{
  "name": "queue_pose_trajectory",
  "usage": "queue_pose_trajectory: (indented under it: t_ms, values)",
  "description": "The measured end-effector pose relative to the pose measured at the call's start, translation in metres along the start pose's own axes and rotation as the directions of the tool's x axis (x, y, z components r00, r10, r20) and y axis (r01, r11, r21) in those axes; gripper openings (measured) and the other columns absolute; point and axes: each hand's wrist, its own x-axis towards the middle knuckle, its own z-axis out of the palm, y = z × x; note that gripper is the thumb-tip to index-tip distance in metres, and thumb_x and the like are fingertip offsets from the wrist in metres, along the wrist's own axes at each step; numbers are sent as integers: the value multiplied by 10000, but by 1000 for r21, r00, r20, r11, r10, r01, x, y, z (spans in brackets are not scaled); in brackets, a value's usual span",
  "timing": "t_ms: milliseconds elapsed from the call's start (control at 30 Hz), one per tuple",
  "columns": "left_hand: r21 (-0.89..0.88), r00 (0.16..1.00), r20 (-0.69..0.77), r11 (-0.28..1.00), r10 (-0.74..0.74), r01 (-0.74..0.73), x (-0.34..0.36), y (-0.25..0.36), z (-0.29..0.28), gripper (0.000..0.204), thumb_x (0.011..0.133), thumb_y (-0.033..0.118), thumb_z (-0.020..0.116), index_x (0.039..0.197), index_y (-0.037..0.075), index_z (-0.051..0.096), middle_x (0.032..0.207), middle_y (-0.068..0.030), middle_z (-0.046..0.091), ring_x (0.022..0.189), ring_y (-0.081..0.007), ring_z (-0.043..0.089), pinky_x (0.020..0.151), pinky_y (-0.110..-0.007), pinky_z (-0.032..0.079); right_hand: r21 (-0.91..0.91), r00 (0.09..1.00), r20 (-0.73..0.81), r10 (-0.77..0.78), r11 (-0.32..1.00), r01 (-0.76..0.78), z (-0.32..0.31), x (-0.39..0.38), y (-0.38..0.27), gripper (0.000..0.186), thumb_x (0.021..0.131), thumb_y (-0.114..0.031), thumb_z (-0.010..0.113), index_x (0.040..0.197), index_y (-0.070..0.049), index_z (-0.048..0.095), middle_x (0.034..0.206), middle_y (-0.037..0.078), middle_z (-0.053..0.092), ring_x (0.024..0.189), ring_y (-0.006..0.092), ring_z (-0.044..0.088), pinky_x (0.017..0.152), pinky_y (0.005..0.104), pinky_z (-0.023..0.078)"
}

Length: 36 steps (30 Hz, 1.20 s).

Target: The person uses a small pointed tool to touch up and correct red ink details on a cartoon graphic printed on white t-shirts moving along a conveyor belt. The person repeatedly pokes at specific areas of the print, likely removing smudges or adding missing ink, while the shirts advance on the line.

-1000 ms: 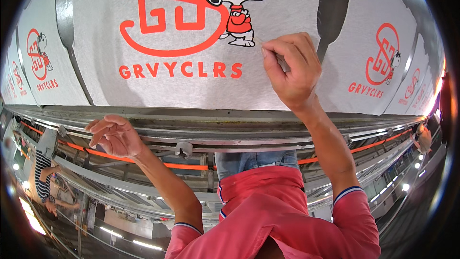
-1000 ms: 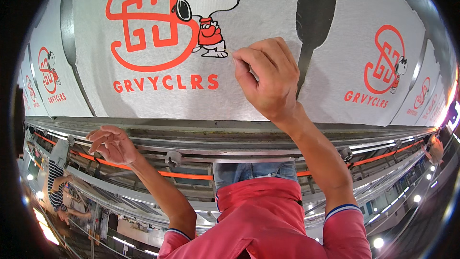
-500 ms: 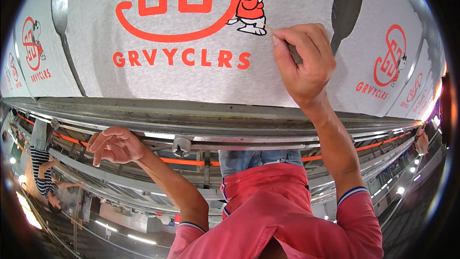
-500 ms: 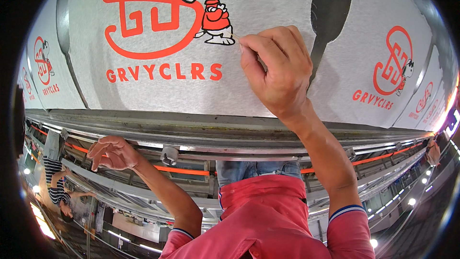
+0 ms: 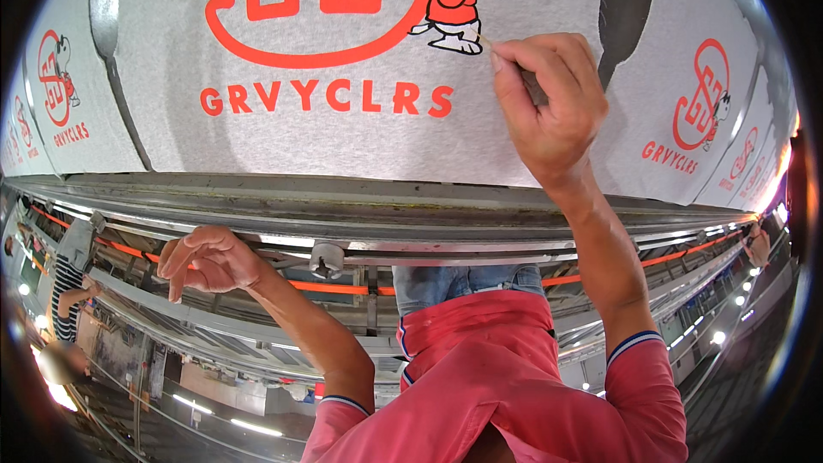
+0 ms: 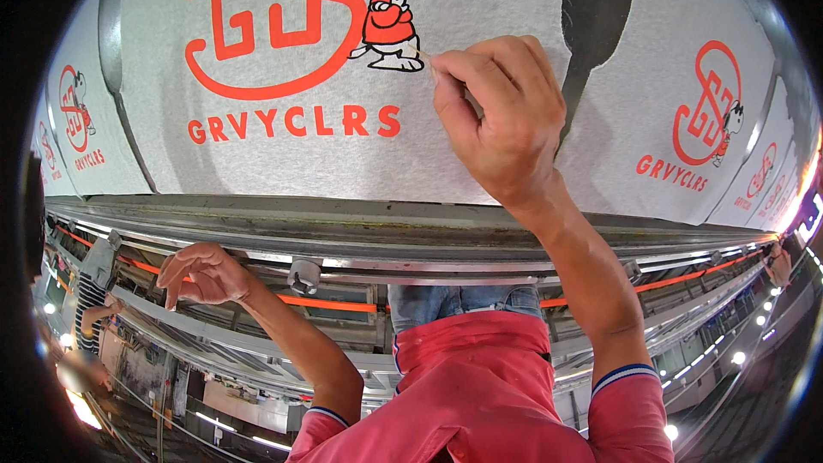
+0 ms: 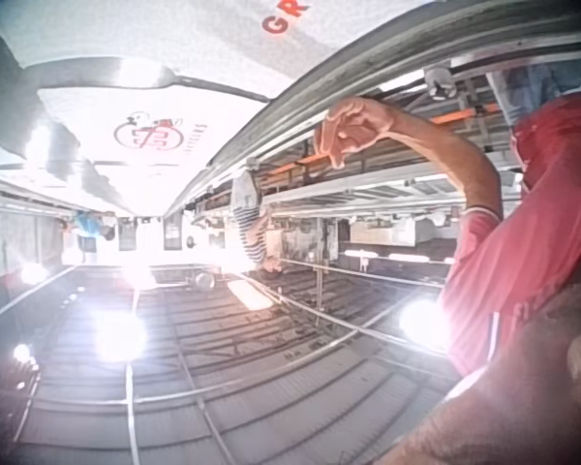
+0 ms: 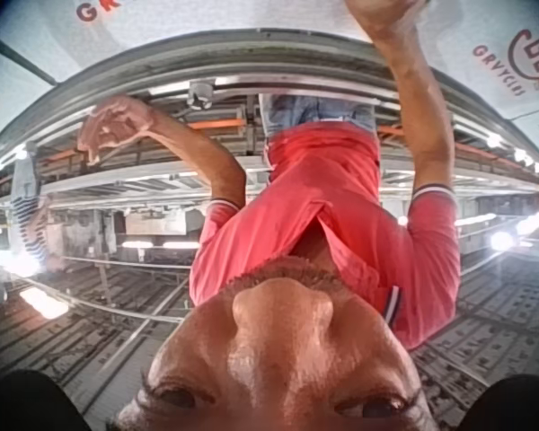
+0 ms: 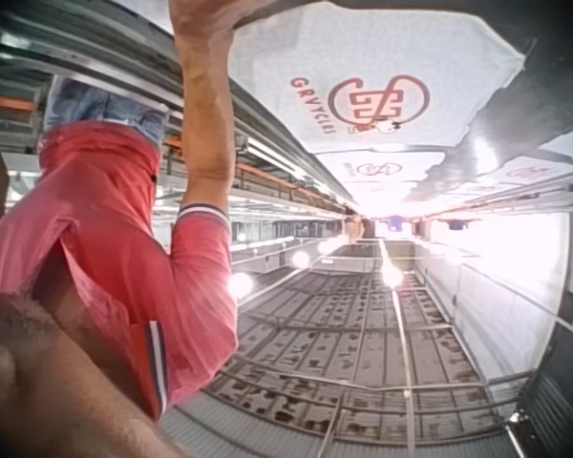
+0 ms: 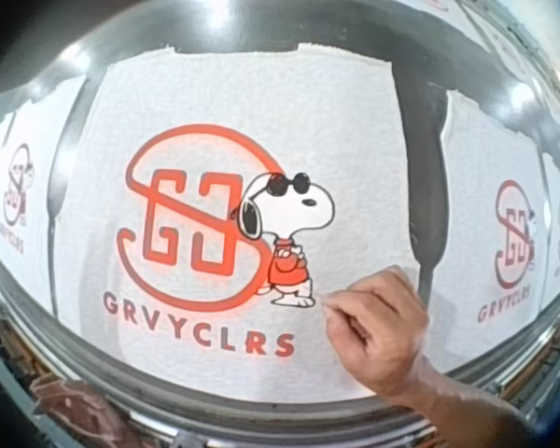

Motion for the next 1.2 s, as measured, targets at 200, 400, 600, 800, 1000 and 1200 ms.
queue_pose_trajectory:
  t_ms: [200, 400, 600, 800, 1000, 1200]
  values:
    - [-14, 1000, -11, 1000, 7, -8, 0, -1, 1, 93, 926, 110, 553, 991, 72, 608, 790, 42, 719, 1046, -98, 624, 1071, -408, 304, 6, 1000, 2, 12, 1000, -12, -1, 0, 0, 190, 652, 49, 712, 798, -56, 652, 718, 28, 576, 647, 190, 531, 549, 292, 424]
    - [-17, 1000, 3, 999, -29, 29, 3, -7, 4, 88, 925, 92, 549, 985, 71, 610, 781, 35, 718, 1054, -111, 622, 1068, -405, 304, -18, 1000, 14, -3, 1000, 3, -1, 0, 0, 192, 650, 47, 712, 800, -56, 652, 718, 31, 575, 648, 192, 531, 552, 294, 422]
    - [-27, 999, 16, 998, -50, 50, 3, -4, 2, 91, 927, 84, 539, 979, 71, 612, 771, 32, 717, 1059, -110, 619, 1064, -408, 305, 12, 999, 14, 38, 999, -39, -2, -1, -1, 195, 646, 47, 712, 799, -59, 652, 717, 29, 571, 646, 194, 530, 555, 295, 422]
    - [-38, 999, 13, 998, -50, 50, 1, -3, 3, 91, 929, 80, 533, 978, 74, 610, 769, 28, 715, 1052, -103, 620, 1063, -414, 300, -7, 1000, 13, 28, 1000, -28, 0, -1, -1, 183, 651, 41, 709, 794, -58, 652, 716, 30, 575, 651, 193, 536, 560, 295, 427]
    - [-55, 999, -5, 997, -53, 52, 3, -7, 5, 89, 922, 75, 543, 976, 68, 613, 773, 19, 717, 1019, -100, 633, 1067, -417, 295, 4, 999, 0, 36, 999, -36, -1, 0, -1, 186, 648, 41, 711, 791, -62, 651, 714, 31, 582, 655, 194, 544, 561, 294, 432]
    - [-66, 999, -16, 997, -52, 51, 4, -9, 6, 77, 919, 89, 553, 942, 66, 624, 757, 13, 716, 1015, -108, 638, 1070, -426, 303, -14, 999, 10, 31, 999, -30, -1, 0, -1, 188, 646, 43, 711, 790, -60, 650, 714, 31, 580, 655, 196, 544, 558, 293, 430]
